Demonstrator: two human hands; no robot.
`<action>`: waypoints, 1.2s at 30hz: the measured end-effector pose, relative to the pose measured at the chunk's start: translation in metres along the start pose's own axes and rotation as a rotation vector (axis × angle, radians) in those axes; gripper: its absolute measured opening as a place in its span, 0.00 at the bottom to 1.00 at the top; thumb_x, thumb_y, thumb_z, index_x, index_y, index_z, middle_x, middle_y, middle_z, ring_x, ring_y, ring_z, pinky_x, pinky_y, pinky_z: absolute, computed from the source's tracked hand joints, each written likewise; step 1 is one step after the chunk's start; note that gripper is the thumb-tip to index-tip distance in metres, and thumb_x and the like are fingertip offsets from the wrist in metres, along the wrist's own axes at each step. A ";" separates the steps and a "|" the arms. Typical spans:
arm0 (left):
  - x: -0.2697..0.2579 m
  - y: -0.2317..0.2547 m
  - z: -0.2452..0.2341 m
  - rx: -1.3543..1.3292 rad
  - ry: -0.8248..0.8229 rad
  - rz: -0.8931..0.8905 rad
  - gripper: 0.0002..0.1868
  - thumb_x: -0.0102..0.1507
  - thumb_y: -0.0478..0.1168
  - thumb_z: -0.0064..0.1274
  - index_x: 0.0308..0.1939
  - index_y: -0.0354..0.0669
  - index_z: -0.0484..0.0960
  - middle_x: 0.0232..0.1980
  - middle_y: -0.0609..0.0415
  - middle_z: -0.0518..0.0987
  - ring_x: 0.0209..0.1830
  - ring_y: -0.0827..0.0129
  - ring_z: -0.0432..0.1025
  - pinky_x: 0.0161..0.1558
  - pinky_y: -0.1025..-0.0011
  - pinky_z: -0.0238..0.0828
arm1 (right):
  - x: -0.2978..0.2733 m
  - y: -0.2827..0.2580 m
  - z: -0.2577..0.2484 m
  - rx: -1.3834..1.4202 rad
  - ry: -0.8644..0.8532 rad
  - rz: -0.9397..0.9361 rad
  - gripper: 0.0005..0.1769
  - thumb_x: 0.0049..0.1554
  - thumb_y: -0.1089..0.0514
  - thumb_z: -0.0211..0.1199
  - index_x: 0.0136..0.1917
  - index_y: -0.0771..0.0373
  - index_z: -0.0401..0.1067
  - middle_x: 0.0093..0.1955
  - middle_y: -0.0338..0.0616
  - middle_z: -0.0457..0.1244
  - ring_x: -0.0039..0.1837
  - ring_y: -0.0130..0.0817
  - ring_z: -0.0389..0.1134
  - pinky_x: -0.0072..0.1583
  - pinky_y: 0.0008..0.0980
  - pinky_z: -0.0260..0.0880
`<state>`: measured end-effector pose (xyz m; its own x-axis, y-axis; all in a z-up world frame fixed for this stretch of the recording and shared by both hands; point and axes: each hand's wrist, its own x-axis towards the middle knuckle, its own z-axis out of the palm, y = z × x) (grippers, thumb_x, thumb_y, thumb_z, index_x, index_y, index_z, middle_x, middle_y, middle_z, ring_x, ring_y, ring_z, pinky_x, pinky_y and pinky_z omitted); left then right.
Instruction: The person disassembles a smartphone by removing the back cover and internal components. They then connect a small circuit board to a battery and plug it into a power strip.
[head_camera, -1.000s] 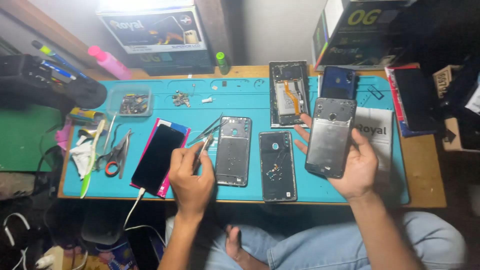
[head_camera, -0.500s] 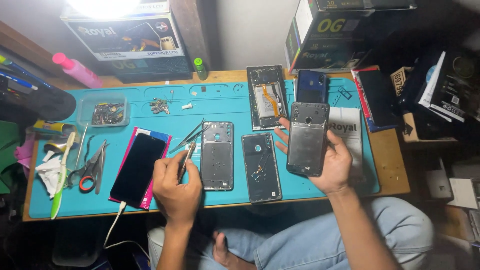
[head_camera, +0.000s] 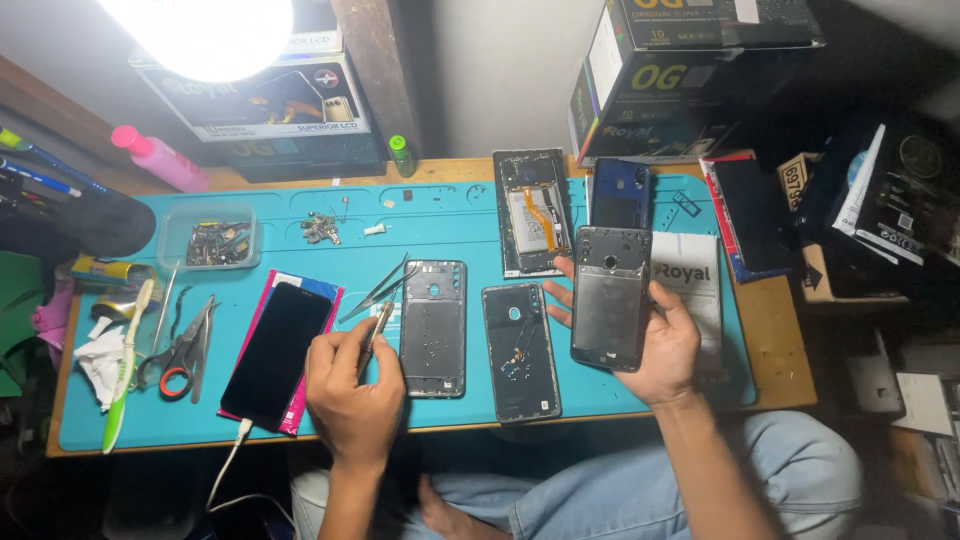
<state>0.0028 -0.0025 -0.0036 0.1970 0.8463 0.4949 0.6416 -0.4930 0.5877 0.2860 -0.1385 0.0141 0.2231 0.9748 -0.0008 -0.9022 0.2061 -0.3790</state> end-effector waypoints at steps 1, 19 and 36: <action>0.000 0.000 0.000 0.002 0.002 0.002 0.11 0.66 0.28 0.59 0.51 0.37 0.92 0.39 0.51 0.76 0.38 0.60 0.72 0.39 0.63 0.73 | 0.001 0.000 0.000 0.001 -0.003 0.000 0.39 0.71 0.48 0.56 0.86 0.71 0.52 0.86 0.75 0.46 0.83 0.74 0.51 0.81 0.67 0.50; -0.001 0.013 -0.005 -0.040 0.161 0.126 0.06 0.67 0.28 0.64 0.48 0.34 0.90 0.43 0.45 0.78 0.40 0.58 0.73 0.40 0.66 0.76 | -0.009 -0.007 0.000 -0.211 0.171 0.022 0.46 0.60 0.47 0.75 0.81 0.69 0.58 0.65 0.56 0.63 0.53 0.38 0.65 0.52 0.33 0.69; 0.015 0.134 -0.005 -0.687 -0.365 0.135 0.14 0.69 0.31 0.57 0.59 0.36 0.82 0.49 0.44 0.84 0.46 0.56 0.80 0.50 0.64 0.78 | -0.036 -0.005 0.049 -0.683 0.431 0.203 0.54 0.54 0.59 0.73 0.88 0.60 0.52 0.48 0.40 0.67 0.41 0.25 0.69 0.39 0.22 0.75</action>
<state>0.0886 -0.0564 0.0858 0.5481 0.7243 0.4184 0.0168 -0.5096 0.8602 0.2643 -0.1703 0.0613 0.3273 0.8409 -0.4309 -0.5485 -0.2023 -0.8113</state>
